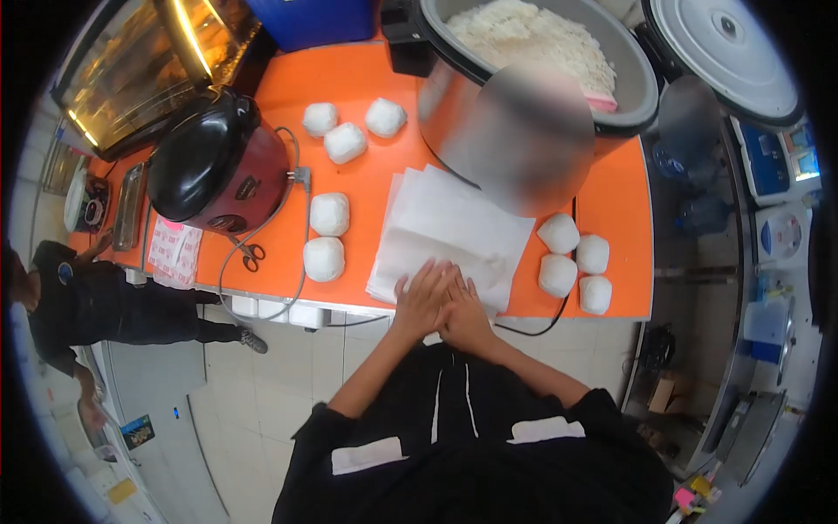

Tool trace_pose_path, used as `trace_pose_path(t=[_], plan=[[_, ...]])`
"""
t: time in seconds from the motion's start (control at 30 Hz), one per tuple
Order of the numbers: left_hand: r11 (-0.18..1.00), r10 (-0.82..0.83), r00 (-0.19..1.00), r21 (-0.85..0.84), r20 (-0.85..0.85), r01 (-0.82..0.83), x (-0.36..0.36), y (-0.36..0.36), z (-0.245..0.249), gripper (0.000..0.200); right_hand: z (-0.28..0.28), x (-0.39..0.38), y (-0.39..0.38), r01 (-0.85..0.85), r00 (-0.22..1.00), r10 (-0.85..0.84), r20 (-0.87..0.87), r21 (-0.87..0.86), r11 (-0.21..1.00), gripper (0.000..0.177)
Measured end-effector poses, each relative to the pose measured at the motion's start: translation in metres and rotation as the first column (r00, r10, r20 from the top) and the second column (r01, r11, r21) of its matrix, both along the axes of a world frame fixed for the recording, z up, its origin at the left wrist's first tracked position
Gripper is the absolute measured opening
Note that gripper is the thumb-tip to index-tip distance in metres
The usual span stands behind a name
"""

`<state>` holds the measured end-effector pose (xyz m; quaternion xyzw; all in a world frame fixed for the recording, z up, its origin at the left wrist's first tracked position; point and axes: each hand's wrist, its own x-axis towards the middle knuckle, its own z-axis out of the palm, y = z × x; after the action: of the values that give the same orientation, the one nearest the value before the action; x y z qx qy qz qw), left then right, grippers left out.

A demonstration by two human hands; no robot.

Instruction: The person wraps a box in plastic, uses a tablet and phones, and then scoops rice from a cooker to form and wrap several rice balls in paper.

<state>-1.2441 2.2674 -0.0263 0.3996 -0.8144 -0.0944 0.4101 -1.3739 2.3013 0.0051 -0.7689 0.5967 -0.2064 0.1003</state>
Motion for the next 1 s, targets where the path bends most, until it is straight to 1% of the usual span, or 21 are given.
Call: trace_pose_path(t=[0.07,0.1,0.13,0.2,0.27,0.3,0.37,0.4,0.47,0.5,0.57,0.6,0.63,0.67,0.7,0.77,0.8,0.83,0.87,0.93,1.0], plan=[[0.944,-0.178,0.897,0.328,0.405,0.039,-0.008,-0.011,0.012,0.065,-0.002,-0.011,0.005,-0.030,0.999,0.029,0.020,0.023,0.999,0.045],[0.869,-0.271,0.904,0.487,0.331,0.083,-0.003,-0.009,0.008,0.077,-0.003,-0.030,0.007,-0.166,0.971,0.153,0.183,0.054,0.985,0.042],[0.870,-0.285,0.899,0.483,0.332,0.097,-0.002,-0.010,0.004,0.077,-0.005,-0.050,0.008,-0.299,0.902,0.262,0.343,0.058,0.953,0.041],[0.903,-0.252,0.894,0.422,0.370,0.080,0.001,-0.002,0.000,0.076,-0.012,-0.089,0.020,-0.028,0.937,0.046,0.345,-0.058,0.998,0.039],[0.910,-0.254,0.886,0.406,0.387,0.084,0.001,-0.003,0.004,0.077,0.007,-0.113,0.009,0.362,0.869,-0.350,0.348,0.035,0.932,0.033],[0.919,-0.248,0.880,0.386,0.405,0.081,0.001,-0.003,0.005,0.078,0.006,-0.114,0.000,0.366,0.868,-0.355,0.348,0.038,0.930,0.033],[0.922,-0.248,0.871,0.380,0.424,0.078,0.000,-0.005,0.002,0.078,0.002,-0.114,-0.019,0.153,0.955,-0.139,0.261,-0.032,0.988,0.030],[0.924,-0.246,0.862,0.375,0.443,0.071,0.000,-0.005,0.002,0.078,-0.001,-0.113,-0.024,0.156,0.955,-0.142,0.261,-0.033,0.987,0.030],[0.930,-0.240,0.858,0.362,0.454,0.069,-0.001,-0.005,0.001,0.078,-0.006,-0.110,-0.029,-0.057,0.927,-0.031,0.373,0.224,0.973,0.027],[0.935,-0.233,0.855,0.348,0.463,0.066,0.000,-0.005,0.002,0.079,-0.005,-0.115,-0.025,-0.051,0.925,-0.038,0.377,0.224,0.973,0.027],[0.935,-0.234,0.855,0.348,0.462,0.068,-0.001,-0.005,0.001,0.079,0.005,-0.135,-0.018,0.254,0.930,-0.335,0.150,0.395,0.883,0.017],[0.935,-0.228,0.859,0.350,0.458,0.061,-0.002,-0.005,0.001,0.079,0.010,-0.134,-0.014,0.254,0.931,-0.334,0.149,0.394,0.883,0.017],[0.934,-0.228,0.860,0.352,0.457,0.060,-0.002,-0.005,0.001,0.079,0.015,-0.131,-0.004,0.448,0.875,-0.471,0.113,0.178,0.876,0.014],[0.932,-0.230,0.866,0.356,0.444,0.065,-0.002,-0.005,0.000,0.079,0.017,-0.128,0.005,0.607,0.793,-0.599,0.112,-0.049,0.793,0.011],[0.930,-0.234,0.871,0.360,0.431,0.071,-0.002,-0.005,0.000,0.079,0.009,-0.115,0.006,0.568,0.812,-0.538,0.225,-0.095,0.817,0.012],[0.931,-0.240,0.863,0.356,0.444,0.076,-0.003,-0.005,0.001,0.080,0.003,-0.060,0.002,0.349,0.930,-0.315,0.189,-0.189,0.918,0.021],[0.936,-0.239,0.857,0.342,0.457,0.079,-0.003,-0.007,0.001,0.081,0.005,-0.026,0.005,0.283,0.912,-0.246,0.327,-0.070,0.957,0.036],[0.936,-0.243,0.854,0.342,0.459,0.082,-0.001,-0.007,-0.002,0.081,-0.003,-0.006,0.007,0.187,0.916,-0.170,0.362,-0.011,0.982,0.052],[0.934,-0.206,0.872,0.354,0.445,0.040,0.001,-0.006,-0.008,0.080,-0.010,0.001,0.012,0.188,0.916,-0.171,0.363,-0.012,0.982,0.052],[0.930,-0.164,0.886,0.368,0.433,-0.008,0.012,0.000,-0.018,0.080,-0.023,0.010,0.021,0.120,0.968,-0.131,0.213,0.062,0.991,0.064],[0.920,-0.120,0.861,0.382,0.495,-0.091,0.026,0.005,-0.018,0.079,-0.038,0.011,0.025,0.181,0.942,-0.191,0.276,0.063,0.982,0.067]])
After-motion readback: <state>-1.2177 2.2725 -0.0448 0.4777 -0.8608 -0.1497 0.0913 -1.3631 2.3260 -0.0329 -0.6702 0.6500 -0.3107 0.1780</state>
